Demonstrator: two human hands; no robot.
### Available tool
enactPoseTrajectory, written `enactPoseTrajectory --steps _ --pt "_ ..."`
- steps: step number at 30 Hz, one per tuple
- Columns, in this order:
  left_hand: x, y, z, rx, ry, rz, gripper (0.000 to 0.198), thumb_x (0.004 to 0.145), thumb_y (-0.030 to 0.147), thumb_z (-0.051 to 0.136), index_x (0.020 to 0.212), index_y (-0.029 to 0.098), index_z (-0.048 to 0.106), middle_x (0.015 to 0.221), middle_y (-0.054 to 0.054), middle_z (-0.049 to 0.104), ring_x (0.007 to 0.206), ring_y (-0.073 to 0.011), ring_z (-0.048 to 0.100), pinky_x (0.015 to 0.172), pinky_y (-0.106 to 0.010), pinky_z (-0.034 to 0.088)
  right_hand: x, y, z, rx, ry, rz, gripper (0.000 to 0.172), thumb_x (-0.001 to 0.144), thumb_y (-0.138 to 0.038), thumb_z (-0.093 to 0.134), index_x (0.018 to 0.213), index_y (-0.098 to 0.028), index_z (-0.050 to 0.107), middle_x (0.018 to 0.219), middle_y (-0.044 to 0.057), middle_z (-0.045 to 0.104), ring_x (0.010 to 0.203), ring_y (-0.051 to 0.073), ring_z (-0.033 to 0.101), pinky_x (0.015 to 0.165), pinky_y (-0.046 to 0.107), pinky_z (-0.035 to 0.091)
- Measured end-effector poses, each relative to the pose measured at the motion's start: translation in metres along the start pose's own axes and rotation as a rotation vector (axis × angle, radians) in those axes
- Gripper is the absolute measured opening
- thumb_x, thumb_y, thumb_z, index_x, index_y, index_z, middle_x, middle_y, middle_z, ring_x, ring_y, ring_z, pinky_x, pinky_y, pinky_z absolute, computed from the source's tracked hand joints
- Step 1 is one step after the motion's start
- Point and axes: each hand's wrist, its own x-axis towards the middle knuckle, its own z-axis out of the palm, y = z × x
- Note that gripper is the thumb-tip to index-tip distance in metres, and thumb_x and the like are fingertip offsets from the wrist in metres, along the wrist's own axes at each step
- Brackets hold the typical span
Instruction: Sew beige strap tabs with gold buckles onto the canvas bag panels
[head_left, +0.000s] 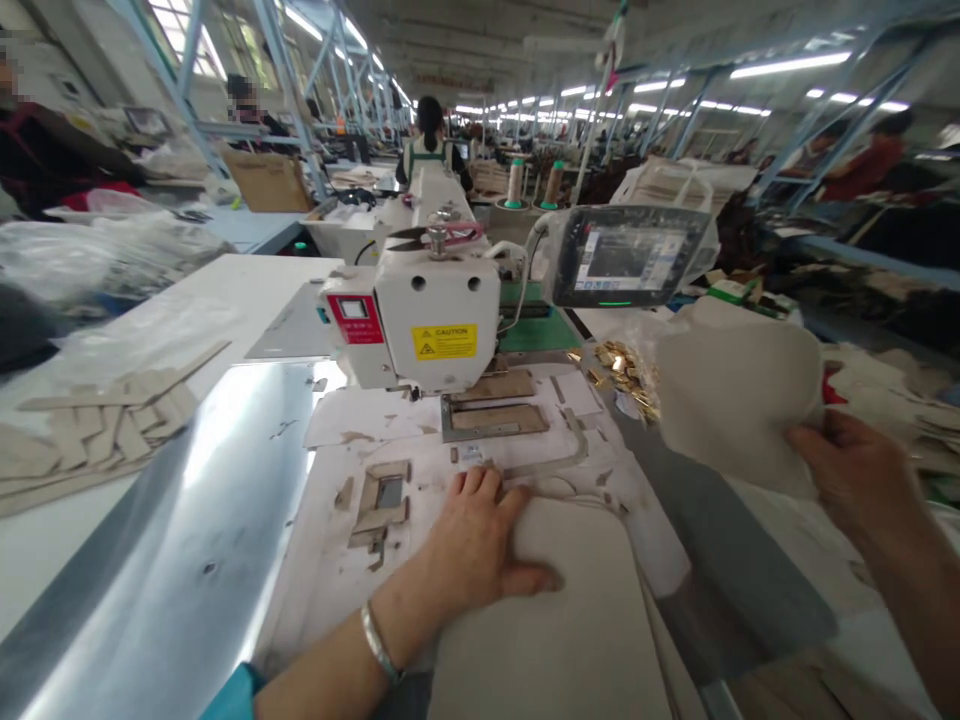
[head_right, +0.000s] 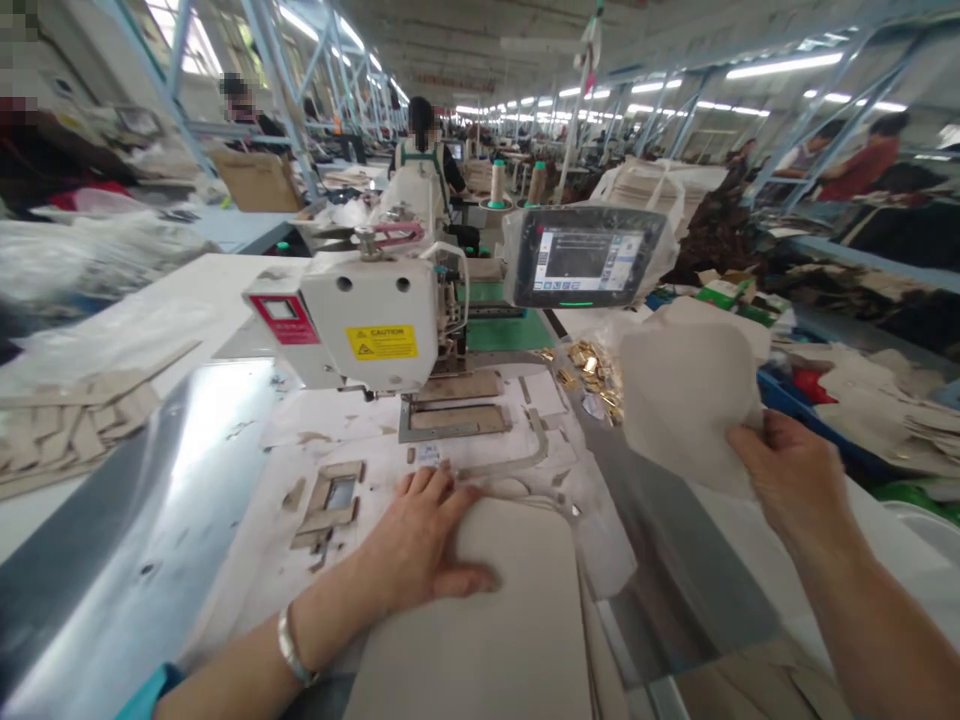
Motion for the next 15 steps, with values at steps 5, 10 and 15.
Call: enactPoseTrajectory --steps 5,10,15 --pt "-0.006 0.010 -0.002 -0.044 -0.054 0.013 0.067 0.075 0.064 0.066 0.125 0.020 0.057 0.113 -0.013 0.058 0.108 -0.0334 0.051 0.096 -0.052 0.040 -0.044 -0.037 0.031 0.553 -0.228 0.314 0.040 0.043 -0.017 0.071 0.082 -0.021 0.069 0.062 -0.003 0.069 0.052 0.017 0.061 0.050 0.025 0.049" --pt "0.009 0.010 -0.010 -0.224 0.045 -0.027 0.046 0.095 0.044 0.049 0.125 0.011 0.055 0.120 -0.016 0.060 0.114 -0.0315 0.052 0.102 -0.049 0.040 -0.057 -0.038 0.052 0.622 -0.434 0.404 0.037 0.045 -0.014 0.073 0.082 -0.020 0.070 0.070 -0.001 0.073 0.054 0.016 0.064 0.050 0.023 0.052" --pt "0.034 0.024 -0.009 -0.936 0.026 -0.086 0.050 0.091 0.054 0.052 0.119 0.013 0.057 0.109 -0.014 0.067 0.100 -0.0257 0.062 0.090 -0.040 0.048 -0.084 -0.042 0.083 0.710 -0.506 0.286 0.033 0.058 -0.017 0.065 0.090 -0.025 0.068 0.087 -0.001 0.075 0.076 0.021 0.070 0.064 0.028 0.059"
